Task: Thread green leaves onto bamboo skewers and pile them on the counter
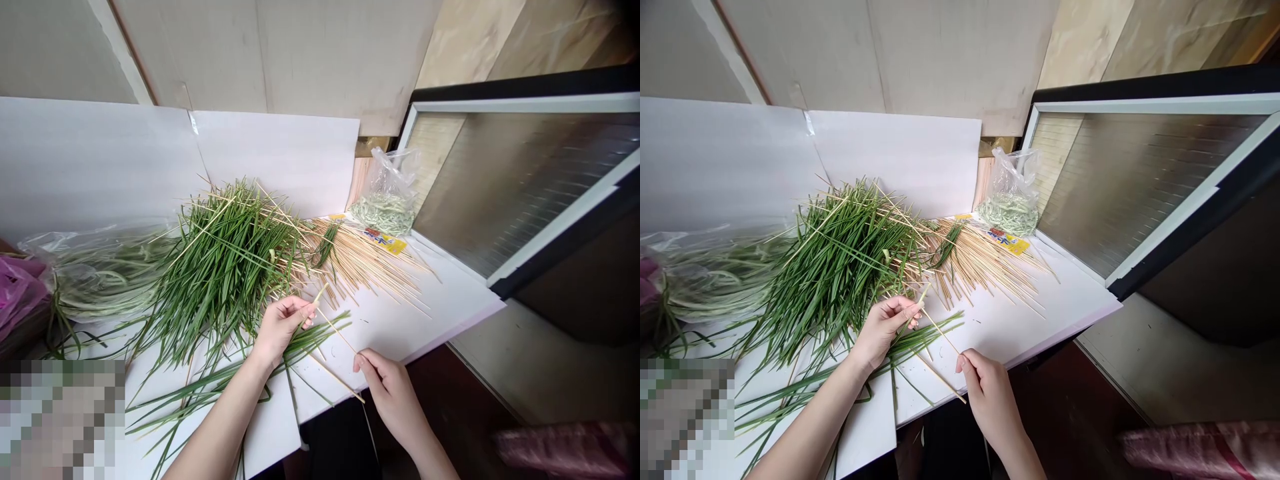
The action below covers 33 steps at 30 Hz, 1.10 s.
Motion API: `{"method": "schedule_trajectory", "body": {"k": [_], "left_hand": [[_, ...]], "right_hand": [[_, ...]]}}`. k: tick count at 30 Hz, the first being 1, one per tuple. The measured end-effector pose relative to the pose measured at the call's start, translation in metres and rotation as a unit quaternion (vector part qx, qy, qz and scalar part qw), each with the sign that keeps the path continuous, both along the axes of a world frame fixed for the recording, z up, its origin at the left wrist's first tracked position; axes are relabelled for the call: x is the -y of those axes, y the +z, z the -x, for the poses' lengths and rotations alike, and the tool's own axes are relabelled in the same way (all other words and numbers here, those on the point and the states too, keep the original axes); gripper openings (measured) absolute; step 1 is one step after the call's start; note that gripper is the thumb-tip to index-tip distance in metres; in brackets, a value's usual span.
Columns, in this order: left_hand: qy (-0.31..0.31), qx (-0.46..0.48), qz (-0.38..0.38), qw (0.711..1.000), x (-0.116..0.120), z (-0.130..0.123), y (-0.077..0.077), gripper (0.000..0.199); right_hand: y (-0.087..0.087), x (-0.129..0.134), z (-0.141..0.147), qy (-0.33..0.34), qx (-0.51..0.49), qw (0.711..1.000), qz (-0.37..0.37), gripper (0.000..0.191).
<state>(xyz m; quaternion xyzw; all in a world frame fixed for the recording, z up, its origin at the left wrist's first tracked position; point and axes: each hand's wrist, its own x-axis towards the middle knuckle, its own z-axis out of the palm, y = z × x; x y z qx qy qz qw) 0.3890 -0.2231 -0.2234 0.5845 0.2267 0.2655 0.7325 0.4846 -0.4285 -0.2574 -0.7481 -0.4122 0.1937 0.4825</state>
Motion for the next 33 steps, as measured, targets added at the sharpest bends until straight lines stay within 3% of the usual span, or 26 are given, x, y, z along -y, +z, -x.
{"method": "schedule_trajectory", "body": {"k": [9,17,24,30,33], "left_hand": [[-0.051,-0.013,0.009,0.999,0.003,-0.001,-0.002,0.029],[-0.222,-0.073,-0.070,0.970,0.032,-0.005,-0.016,0.028],[-0.146,-0.048,-0.114,0.981,0.023,-0.005,-0.007,0.030],[-0.215,-0.057,-0.126,0.967,0.034,-0.005,-0.015,0.028],[-0.214,-0.063,-0.143,0.964,0.033,-0.005,-0.014,0.028]], "right_hand": [[0.001,0.000,0.003,-0.007,0.025,1.000,-0.008,0.032],[0.000,-0.006,0.009,-0.015,0.027,0.999,-0.021,0.033],[0.002,0.000,0.002,0.003,-0.010,1.000,-0.003,0.032],[0.002,-0.003,0.006,0.003,-0.031,0.999,-0.014,0.031],[0.003,-0.003,0.006,0.011,-0.055,0.998,-0.016,0.032]]}}
